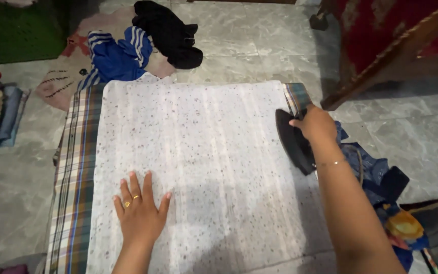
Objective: The person is ironing a white garment on a low surface while sitting on the floor.
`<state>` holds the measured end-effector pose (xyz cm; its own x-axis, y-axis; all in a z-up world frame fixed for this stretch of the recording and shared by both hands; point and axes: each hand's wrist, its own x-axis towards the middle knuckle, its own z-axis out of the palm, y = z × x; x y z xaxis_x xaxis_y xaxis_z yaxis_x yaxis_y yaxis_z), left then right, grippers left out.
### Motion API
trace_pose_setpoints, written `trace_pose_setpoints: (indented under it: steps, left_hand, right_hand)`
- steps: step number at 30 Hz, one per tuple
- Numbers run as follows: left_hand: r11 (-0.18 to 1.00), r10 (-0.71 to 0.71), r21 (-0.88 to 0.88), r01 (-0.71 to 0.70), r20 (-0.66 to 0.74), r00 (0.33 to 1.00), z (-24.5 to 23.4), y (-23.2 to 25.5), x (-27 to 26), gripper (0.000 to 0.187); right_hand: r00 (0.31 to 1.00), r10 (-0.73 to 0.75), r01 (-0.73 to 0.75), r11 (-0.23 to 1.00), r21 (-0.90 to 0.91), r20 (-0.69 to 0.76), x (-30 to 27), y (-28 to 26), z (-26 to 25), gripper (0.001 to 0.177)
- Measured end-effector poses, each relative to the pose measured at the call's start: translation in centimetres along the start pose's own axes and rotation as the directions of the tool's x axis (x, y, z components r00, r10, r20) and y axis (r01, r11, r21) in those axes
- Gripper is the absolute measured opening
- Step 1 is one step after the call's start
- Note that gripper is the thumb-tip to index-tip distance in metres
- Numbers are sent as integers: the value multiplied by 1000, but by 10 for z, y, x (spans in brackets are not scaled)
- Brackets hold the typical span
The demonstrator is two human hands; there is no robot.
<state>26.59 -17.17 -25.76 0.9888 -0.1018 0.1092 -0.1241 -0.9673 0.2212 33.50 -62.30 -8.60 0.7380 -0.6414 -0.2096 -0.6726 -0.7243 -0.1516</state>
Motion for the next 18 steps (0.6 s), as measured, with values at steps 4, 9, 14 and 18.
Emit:
trace_pose_setpoints:
  steps: [4,9,14,18]
  left_hand:
    - [995,3,98,-4,6,1000,1,0,0,83]
    - [992,-28,127,23,42,999,0,2,1,84]
    - [991,-24,135,20,29,999,-3,4,3,85]
    - [998,-19,55,15,80,997,-9,4,2,82]
  right_hand:
    - [998,-17,16,1000,-15,-57,62,-18,5,67]
    - [999,14,-14,1000,-17,-38,108,-42,0,64]
    - [999,39,-39,999,21,-17,117,-52,-6,56]
    - [998,39,-37,998,-42,53,114,-43,-4,61]
